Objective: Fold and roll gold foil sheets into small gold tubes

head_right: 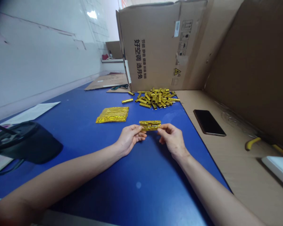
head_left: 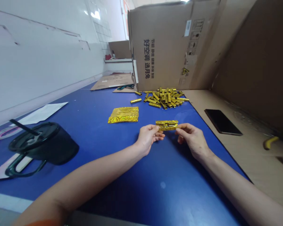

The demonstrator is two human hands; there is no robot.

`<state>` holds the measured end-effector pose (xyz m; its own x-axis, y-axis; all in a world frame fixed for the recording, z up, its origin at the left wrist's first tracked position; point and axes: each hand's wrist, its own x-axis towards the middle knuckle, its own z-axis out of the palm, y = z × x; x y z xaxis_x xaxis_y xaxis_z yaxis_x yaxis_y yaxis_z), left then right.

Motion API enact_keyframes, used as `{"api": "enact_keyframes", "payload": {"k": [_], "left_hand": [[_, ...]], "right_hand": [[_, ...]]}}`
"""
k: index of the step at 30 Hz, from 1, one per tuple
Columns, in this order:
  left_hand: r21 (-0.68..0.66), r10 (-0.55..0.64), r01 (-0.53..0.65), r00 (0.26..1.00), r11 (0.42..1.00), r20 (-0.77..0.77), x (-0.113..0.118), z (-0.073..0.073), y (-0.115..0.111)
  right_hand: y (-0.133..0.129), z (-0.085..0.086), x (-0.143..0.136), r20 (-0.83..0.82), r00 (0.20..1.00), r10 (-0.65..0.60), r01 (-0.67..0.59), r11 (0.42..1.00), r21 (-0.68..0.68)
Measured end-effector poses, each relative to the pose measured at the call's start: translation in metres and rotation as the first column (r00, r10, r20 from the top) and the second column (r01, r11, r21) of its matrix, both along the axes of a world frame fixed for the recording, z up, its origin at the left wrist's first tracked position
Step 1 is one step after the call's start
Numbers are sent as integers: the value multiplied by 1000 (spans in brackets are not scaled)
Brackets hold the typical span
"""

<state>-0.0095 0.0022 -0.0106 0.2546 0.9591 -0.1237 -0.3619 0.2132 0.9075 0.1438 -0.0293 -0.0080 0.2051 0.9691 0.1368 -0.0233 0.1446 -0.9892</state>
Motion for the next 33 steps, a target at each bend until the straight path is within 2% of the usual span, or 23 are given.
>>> {"api": "enact_keyframes", "payload": {"k": [5, 11, 17, 22, 24, 26, 28, 31, 33], "left_hand": [[-19, -72, 71, 997, 997, -35, 0, 1, -3], [37, -25, 28, 997, 999, -78, -1, 2, -3], [112, -65, 80, 989, 991, -132, -1, 1, 0], [120, -45, 72, 976, 990, -214, -5, 4, 9], [109, -62, 93, 963, 990, -261, -7, 5, 12], [108, -86, 126, 943, 986, -321, -8, 5, 14], [117, -102, 156, 922, 981, -374, -8, 5, 14], [139, -114, 187, 903, 973, -414, -6, 4, 9], [153, -117, 201, 895, 968, -431, -4, 3, 5]], "right_hand": [[-1, 1, 0, 3, 999, 43, -43, 999, -14], [-1, 0, 1, -12, 997, 73, -73, 997, -27], [-3, 1, 1, -32, 995, 96, -98, 993, -69], [-1, 3, 5, -56, 996, -73, 72, 997, -11], [-1, 4, 5, -21, 995, -93, 93, 995, 21], [-2, 6, 4, 58, 998, -33, 33, 999, 14], [-5, 6, 0, 165, 983, 82, -77, 996, -32], [-9, 5, -7, 303, 915, 267, -248, 963, -100], [-12, 4, -10, 353, 874, 333, -310, 943, -122]]}}
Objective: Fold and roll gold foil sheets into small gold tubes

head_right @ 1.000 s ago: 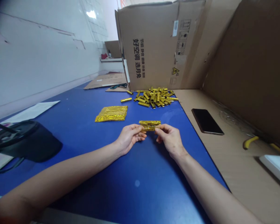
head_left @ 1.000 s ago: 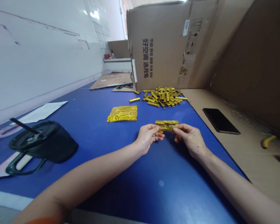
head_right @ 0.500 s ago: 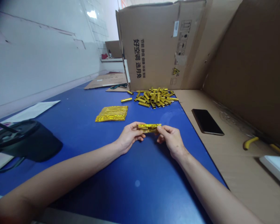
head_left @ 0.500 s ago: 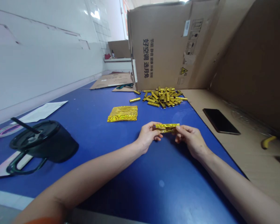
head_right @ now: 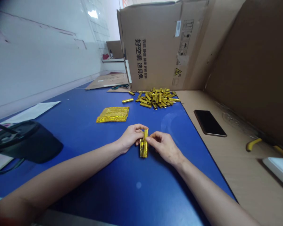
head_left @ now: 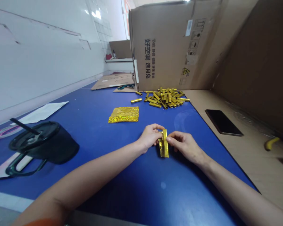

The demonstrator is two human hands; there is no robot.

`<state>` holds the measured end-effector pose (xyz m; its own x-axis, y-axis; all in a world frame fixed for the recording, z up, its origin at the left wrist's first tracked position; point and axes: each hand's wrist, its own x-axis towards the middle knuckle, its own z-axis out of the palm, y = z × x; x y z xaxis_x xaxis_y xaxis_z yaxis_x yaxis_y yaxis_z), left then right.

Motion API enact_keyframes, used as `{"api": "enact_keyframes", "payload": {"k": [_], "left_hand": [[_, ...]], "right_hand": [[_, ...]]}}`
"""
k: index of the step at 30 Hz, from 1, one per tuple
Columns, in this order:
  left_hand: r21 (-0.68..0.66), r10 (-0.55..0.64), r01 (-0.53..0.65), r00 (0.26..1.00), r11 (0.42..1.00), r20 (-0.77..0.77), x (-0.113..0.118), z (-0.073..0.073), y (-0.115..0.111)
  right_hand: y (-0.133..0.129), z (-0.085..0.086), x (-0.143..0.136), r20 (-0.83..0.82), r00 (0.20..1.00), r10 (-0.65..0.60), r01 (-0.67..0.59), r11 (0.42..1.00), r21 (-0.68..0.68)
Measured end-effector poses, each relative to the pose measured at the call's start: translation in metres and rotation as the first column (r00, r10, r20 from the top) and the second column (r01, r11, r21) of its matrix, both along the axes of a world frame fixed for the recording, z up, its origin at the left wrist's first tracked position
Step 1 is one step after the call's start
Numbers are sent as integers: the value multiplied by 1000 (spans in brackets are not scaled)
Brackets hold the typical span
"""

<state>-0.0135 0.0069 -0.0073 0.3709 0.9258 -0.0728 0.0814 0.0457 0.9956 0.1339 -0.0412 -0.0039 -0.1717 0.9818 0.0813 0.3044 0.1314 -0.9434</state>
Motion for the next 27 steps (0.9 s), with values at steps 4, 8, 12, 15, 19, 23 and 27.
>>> {"api": "enact_keyframes", "payload": {"k": [4, 8, 12, 15, 19, 23, 27], "left_hand": [[19, -13, 14, 999, 1000, -52, 2, -1, -5], [29, -53, 55, 997, 998, -54, 2, 0, -5], [44, -125, 124, 992, 991, 24, 1, 3, -8], [77, -171, 168, 985, 983, 36, 2, 3, -10], [108, -169, 169, 986, 980, -9, 2, -1, -9], [132, -136, 141, 990, 981, -43, 2, -6, -6], [124, -79, 86, 995, 989, -58, 3, -7, -5]], "right_hand": [[-2, 0, -2, 48, 999, -2, 2, 1000, 1], [-1, 1, -2, -1, 999, -34, 34, 999, -32], [2, 0, 1, -100, 986, -134, 124, 987, -99], [5, -1, 4, -161, 970, -181, 163, 979, -119], [7, -4, 6, -184, 968, -170, 149, 982, -119], [7, -6, 5, -175, 972, -157, 136, 982, -128], [5, -5, 4, -118, 987, -110, 99, 990, -99]]}}
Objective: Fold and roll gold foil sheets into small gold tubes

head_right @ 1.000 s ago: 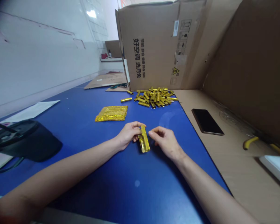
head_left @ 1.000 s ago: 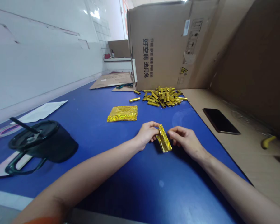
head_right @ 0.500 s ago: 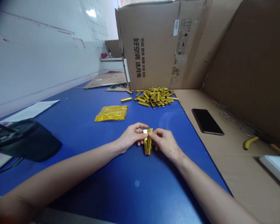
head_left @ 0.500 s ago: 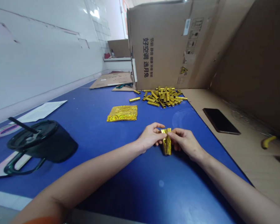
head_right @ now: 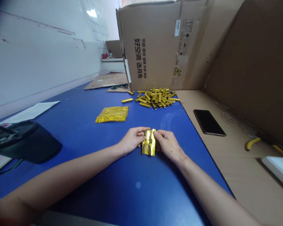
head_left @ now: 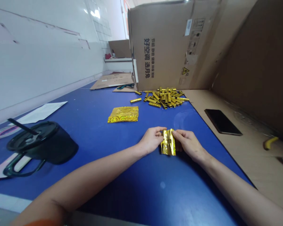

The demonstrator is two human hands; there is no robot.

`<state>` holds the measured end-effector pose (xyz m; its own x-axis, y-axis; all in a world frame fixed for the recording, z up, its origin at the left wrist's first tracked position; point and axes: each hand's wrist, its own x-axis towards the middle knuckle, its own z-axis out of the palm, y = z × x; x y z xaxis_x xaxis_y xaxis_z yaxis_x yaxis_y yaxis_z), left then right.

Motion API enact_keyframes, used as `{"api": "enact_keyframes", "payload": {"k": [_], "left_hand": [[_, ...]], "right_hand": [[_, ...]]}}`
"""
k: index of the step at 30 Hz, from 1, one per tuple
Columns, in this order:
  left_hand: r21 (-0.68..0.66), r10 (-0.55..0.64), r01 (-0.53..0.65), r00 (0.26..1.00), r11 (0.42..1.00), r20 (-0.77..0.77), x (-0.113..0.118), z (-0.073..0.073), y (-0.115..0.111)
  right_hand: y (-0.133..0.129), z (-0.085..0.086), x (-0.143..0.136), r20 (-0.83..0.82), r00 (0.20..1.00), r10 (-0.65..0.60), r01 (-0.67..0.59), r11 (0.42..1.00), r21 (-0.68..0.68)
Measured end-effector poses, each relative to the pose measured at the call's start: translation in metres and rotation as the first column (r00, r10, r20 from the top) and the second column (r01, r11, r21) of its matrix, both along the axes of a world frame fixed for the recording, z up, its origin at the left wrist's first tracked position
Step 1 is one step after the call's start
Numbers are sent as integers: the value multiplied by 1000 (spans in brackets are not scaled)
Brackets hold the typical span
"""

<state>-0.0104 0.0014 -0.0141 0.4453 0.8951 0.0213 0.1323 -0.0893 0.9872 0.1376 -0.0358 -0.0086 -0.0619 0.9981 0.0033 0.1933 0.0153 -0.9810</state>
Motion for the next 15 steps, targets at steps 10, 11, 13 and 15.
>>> {"api": "enact_keyframes", "payload": {"k": [10, 11, 13, 15], "left_hand": [[159, 44, -23, 991, 987, -127, -1, -3, -3], [186, 43, -15, 988, 982, -146, -1, -4, -4], [233, 38, 7, 982, 972, -187, -2, -4, -6], [278, 33, 34, 972, 960, -231, -2, -3, -9]], "right_hand": [[-3, -1, 1, 222, 966, 134, -166, 977, 136], [-3, -1, 1, 234, 962, 142, -178, 974, 141], [-3, -1, 1, 253, 954, 159, -198, 971, 135], [-3, 1, 2, 257, 949, 184, -217, 970, 107]]}}
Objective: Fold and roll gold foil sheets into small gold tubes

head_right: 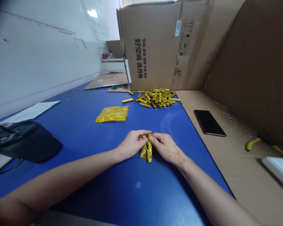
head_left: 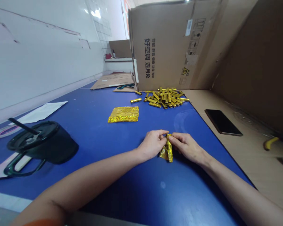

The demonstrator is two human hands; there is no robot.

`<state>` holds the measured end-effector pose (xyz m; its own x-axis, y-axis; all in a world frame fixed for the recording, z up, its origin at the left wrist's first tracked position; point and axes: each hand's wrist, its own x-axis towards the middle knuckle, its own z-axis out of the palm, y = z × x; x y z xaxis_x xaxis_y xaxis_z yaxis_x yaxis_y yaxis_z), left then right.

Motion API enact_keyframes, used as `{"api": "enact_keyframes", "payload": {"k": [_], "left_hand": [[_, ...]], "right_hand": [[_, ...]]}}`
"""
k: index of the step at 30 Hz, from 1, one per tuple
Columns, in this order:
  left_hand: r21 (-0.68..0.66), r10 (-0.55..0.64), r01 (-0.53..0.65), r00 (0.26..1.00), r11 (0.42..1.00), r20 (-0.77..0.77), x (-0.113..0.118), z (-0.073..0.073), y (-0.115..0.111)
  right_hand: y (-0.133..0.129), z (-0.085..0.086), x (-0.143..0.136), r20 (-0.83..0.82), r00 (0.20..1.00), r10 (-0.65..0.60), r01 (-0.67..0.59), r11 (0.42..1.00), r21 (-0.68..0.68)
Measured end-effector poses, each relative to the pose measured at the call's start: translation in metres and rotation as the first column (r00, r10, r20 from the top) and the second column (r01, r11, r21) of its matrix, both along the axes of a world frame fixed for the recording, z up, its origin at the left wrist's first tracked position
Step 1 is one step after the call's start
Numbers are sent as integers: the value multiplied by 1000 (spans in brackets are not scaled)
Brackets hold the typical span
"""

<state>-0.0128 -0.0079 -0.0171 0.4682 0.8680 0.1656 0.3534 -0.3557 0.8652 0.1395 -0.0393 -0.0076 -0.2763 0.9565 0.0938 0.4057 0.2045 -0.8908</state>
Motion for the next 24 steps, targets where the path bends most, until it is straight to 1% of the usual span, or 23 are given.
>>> {"api": "enact_keyframes", "payload": {"k": [5, 11, 15, 19, 21, 24], "left_hand": [[132, -43, 55, 995, 990, -87, 0, 5, -9], [167, -68, 99, 981, 981, -182, 0, 11, -17], [204, -55, 100, 975, 974, -214, 1, 13, -20], [296, -57, 115, 979, 948, -197, 0, 10, -19], [330, -54, 117, 980, 937, -192, 0, 9, -19], [337, -53, 118, 979, 934, -196, 0, 10, -21]], "right_hand": [[0, 3, 3, 2, 997, 79, -78, 992, -99], [1, 2, 6, 112, 989, 95, -74, 982, -172], [3, 3, 5, 193, 980, 53, -23, 988, -153], [2, 5, 3, 254, 966, -47, 80, 989, -124], [2, 6, 2, 255, 963, -89, 120, 987, -110], [2, 6, 1, 188, 974, -130, 157, 978, -136]]}}
